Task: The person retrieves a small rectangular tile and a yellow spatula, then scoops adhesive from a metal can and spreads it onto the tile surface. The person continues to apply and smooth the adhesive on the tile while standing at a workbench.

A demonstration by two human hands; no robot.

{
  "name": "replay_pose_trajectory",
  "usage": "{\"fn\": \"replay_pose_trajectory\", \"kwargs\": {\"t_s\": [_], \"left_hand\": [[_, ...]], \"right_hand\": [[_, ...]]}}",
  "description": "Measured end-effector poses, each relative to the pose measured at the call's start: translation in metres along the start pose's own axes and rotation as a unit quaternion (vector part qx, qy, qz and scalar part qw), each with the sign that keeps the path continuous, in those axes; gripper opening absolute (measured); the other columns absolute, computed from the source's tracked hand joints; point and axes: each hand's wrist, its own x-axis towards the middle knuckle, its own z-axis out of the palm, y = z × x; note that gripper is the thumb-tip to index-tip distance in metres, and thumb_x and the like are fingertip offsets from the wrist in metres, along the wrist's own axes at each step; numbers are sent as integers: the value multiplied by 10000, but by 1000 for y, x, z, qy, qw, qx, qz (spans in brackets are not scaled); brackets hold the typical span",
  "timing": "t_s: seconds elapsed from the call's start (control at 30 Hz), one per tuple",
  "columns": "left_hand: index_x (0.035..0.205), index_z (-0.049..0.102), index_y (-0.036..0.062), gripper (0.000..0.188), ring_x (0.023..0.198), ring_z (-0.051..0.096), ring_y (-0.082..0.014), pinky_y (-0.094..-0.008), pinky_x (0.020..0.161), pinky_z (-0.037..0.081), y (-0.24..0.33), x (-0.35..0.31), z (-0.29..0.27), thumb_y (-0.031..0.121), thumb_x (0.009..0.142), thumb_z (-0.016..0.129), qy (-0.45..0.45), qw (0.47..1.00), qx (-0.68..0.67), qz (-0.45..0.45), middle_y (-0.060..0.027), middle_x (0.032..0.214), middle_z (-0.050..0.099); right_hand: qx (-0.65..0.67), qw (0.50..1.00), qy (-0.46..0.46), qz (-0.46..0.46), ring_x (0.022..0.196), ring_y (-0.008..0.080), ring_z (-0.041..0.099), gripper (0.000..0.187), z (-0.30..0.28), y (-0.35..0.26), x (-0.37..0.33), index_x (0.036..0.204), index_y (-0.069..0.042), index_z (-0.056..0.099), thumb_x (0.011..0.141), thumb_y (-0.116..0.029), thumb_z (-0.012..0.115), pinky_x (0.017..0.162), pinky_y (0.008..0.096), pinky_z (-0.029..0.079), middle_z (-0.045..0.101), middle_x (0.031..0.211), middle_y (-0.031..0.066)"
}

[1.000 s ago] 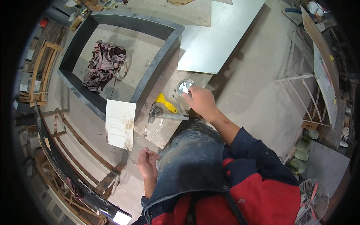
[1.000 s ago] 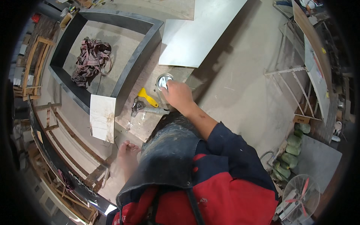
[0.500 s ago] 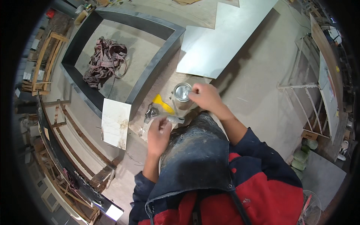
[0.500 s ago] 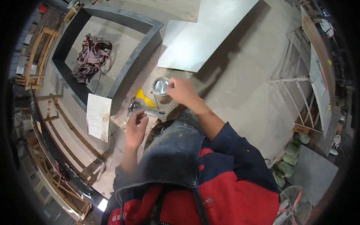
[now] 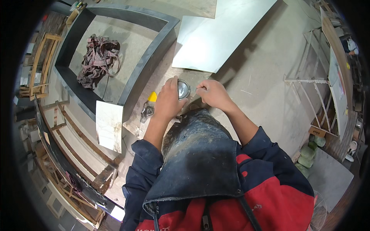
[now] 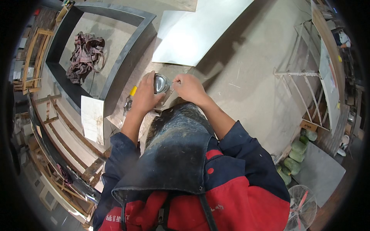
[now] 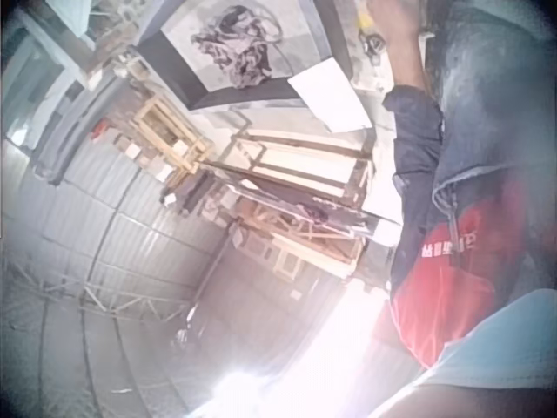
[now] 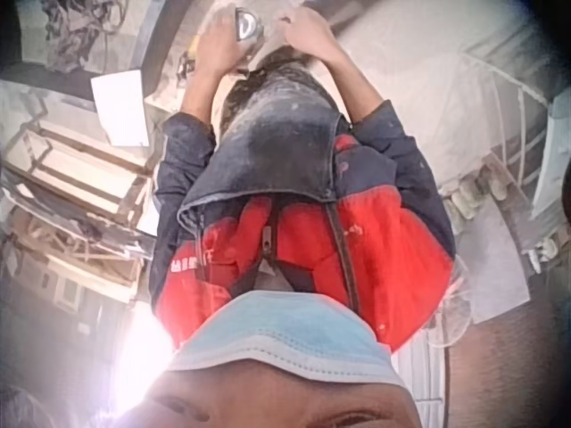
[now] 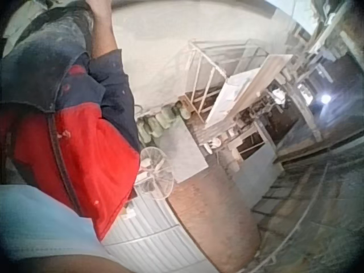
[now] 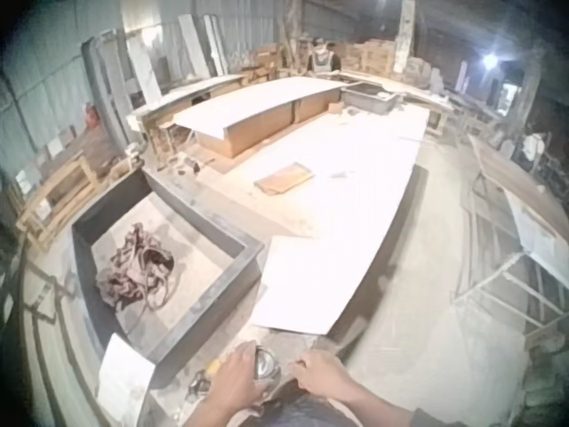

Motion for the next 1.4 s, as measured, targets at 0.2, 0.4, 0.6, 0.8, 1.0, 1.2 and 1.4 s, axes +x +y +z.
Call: {"fn": "replay_pose_trajectory", "kwargs": {"t_s": [0.2,0.4,0.6,0.8,1.0,1.2,1.4], "left_hand": [[1514,410,15,931,1347,526,-411,-444,1119,458,-2,1,0,218,735,876,-8,999,-27,-23,-240,1490,504],[1478,445,10,908,1319,548,-420,-445,1100,472,-3,3,0,202,712,893,4,1000,-24,-11,-237,1454,542],[1483,449,11,921,1298,567,-415,-440,1093,476,0,3,-2,195,703,903,4,1000,-22,-13,-243,1442,556],[1478,466,19,905,1302,571,-404,-434,1091,478,1,3,-4,192,707,906,1,999,-27,-22,-225,1437,574],[1481,472,21,904,1290,585,-393,-436,1083,482,-4,3,1,188,706,905,17,1000,-24,-9,-209,1426,592],[1487,467,18,891,1277,595,-397,-441,1069,491,0,4,-2,179,721,893,10,1000,-22,-7,-221,1417,594],[1497,450,-1,907,1303,575,-406,-438,1079,490,4,6,-7,169,725,894,-28,998,-32,-35,-243,1453,560]], "right_hand": [[-128,991,-17,-40,891,427,703,253,-7,-9,19,926,-41,768,868,-245,632,808,494,552,727,893,235],[-263,956,-57,-114,857,438,687,216,-11,-25,38,880,-26,740,875,-230,670,768,509,536,712,869,230],[-289,947,-97,-98,864,438,682,203,-11,-27,49,865,-23,734,870,-213,663,782,510,536,714,881,229],[-198,969,-100,-108,855,445,684,206,-18,-16,44,851,-9,737,857,-182,627,792,519,543,711,874,241],[-245,961,-55,-120,846,423,696,193,-5,-30,33,855,-31,748,847,-198,651,760,481,548,728,869,196],[21,991,-102,-85,791,333,691,227,-19,23,41,938,-18,751,867,-222,680,748,422,536,727,855,186],[157,980,-117,-43,817,200,654,241,1,46,34,1044,-18,738,935,-229,696,770,354,512,711,862,128]]}}
